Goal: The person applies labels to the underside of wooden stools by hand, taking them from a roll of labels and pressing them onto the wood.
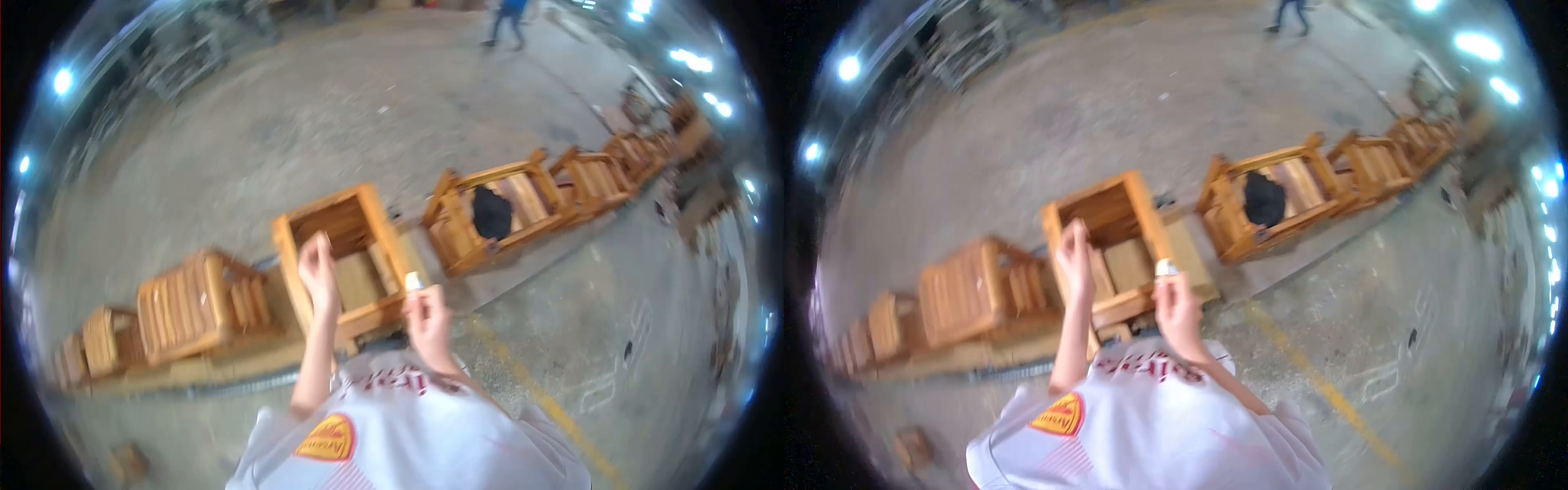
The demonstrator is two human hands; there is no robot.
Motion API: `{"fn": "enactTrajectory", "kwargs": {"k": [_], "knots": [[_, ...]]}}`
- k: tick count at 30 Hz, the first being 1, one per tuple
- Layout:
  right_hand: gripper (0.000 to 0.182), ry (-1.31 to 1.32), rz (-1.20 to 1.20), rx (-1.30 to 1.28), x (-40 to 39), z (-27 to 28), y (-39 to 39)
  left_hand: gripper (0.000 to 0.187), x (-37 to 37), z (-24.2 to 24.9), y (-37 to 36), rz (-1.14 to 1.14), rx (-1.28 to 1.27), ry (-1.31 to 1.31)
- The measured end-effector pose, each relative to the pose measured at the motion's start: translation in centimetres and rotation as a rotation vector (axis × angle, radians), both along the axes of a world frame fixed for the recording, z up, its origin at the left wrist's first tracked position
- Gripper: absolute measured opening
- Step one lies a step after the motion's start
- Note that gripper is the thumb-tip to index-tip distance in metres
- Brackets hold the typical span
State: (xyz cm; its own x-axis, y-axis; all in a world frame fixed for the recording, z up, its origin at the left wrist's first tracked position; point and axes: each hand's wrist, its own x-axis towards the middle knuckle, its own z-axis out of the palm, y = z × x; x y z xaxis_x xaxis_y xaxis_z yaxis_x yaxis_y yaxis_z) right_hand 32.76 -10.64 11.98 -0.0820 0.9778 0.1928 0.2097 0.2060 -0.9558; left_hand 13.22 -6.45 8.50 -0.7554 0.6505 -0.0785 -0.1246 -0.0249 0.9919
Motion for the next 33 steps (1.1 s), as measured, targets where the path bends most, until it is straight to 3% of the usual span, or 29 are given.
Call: {"fn": "enactTrajectory", "kwargs": {"k": [1, 2, 7, 10, 13, 21, 26, 29, 33], "knots": [[0.010, 0.034, -0.013, -0.029, 0.7, -1.1, -0.6, 0.027, -3.2, -0.7, 1.2, 0.098, 0.000, -0.042], [0.007, 0.128, -0.005, -0.065, 1.3, -1.4, -0.8, 0.029, -6.7, -3.2, 2.9, 0.129, 0.178, 0.271], [0.004, 0.186, -0.008, -0.179, 3.3, -2.8, -1.6, 0.034, -18.4, -9.3, 10.6, -0.255, -0.391, 0.586], [0.003, 0.185, -0.023, -0.174, 3.5, -2.0, -1.8, 0.033, -19.6, -11.6, 15.0, -0.519, -0.499, 0.761], [0.002, 0.197, -0.056, -0.182, 3.9, -1.8, -2.0, 0.030, -19.0, -12.9, 17.5, -0.653, -0.657, 0.766], [0.001, 0.238, -0.163, -0.218, 5.5, -3.4, -2.2, 0.040, -18.0, -16.4, 18.3, -0.651, -0.524, 0.685], [0.002, 0.212, -0.154, -0.202, 5.0, -2.5, -1.7, 0.024, -20.1, -17.8, 19.5, -0.865, -0.304, 0.567], [0.002, 0.180, -0.149, -0.197, 4.7, -2.1, -1.2, 0.019, -19.9, -15.5, 19.7, -0.984, -0.264, 0.395], [0.002, 0.171, -0.136, -0.162, 5.0, -2.8, -0.9, 0.018, -19.5, -16.2, 19.4, -0.854, -0.207, 0.567]]}}
